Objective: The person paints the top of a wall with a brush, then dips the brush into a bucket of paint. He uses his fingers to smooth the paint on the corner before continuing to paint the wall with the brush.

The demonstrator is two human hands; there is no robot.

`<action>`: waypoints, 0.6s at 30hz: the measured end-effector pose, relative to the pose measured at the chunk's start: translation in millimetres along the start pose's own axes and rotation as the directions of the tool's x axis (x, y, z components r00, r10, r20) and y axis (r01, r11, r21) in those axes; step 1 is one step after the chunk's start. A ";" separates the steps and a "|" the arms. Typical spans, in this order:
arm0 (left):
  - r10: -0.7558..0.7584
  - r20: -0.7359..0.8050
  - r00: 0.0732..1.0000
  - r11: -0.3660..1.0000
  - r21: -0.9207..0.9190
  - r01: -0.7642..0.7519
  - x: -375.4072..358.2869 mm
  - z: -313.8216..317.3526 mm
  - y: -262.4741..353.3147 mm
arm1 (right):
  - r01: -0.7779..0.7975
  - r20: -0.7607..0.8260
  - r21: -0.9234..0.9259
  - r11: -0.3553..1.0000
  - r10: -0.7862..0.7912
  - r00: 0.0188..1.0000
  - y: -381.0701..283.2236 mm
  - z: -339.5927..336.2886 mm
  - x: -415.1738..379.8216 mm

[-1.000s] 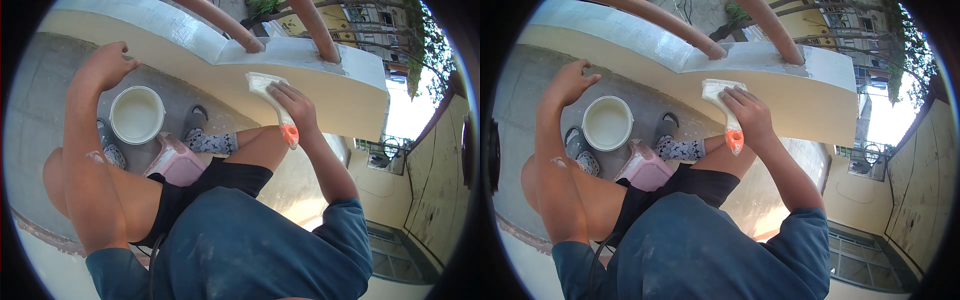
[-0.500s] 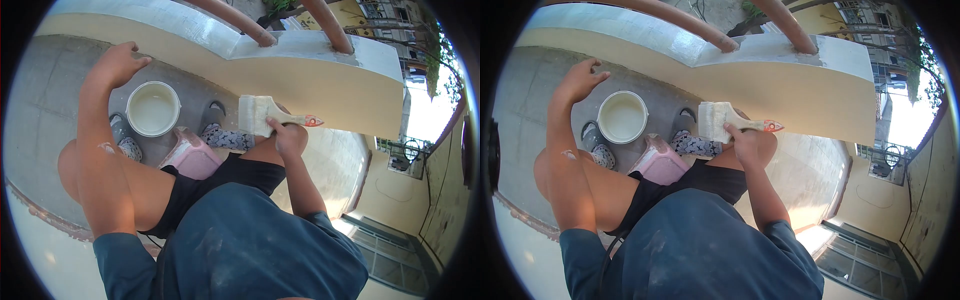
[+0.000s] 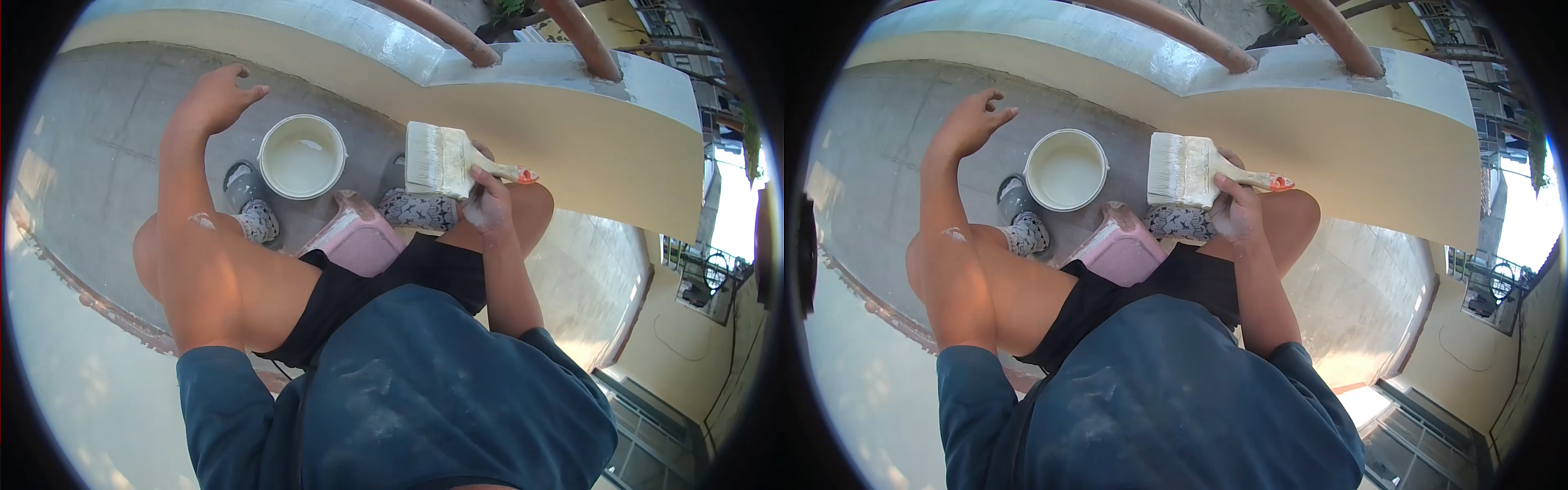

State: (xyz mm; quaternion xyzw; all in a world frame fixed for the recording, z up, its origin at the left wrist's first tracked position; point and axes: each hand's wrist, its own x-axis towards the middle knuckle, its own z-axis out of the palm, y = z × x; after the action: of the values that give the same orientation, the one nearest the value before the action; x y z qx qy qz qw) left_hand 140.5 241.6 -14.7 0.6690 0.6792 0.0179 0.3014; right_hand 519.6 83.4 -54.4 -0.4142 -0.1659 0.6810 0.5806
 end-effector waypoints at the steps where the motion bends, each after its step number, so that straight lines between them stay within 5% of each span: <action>1: -0.033 0.020 0.999 0.999 0.008 0.033 -3.2 -1.5 -2.3 | 0.005 0.008 0.010 1.000 -0.005 1.000 1.2 -0.8 3.2; 10: -0.090 0.025 0.996 0.996 0.003 0.090 -27.5 0.8 -32.2 | -0.064 0.299 0.285 0.956 -0.025 0.954 5.6 31.2 24.6; 18: -0.126 -0.023 0.992 0.991 -0.043 0.125 -28.0 -12.5 -50.4 | -0.108 0.345 0.213 0.971 0.029 0.938 39.5 54.8 57.9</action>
State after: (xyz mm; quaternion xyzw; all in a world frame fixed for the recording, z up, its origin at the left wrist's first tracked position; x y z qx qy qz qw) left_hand 87.6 215.3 -15.2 0.6180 0.7233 0.0215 0.3073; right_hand 453.2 140.4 -70.9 -0.2267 -0.1694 0.7765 0.5629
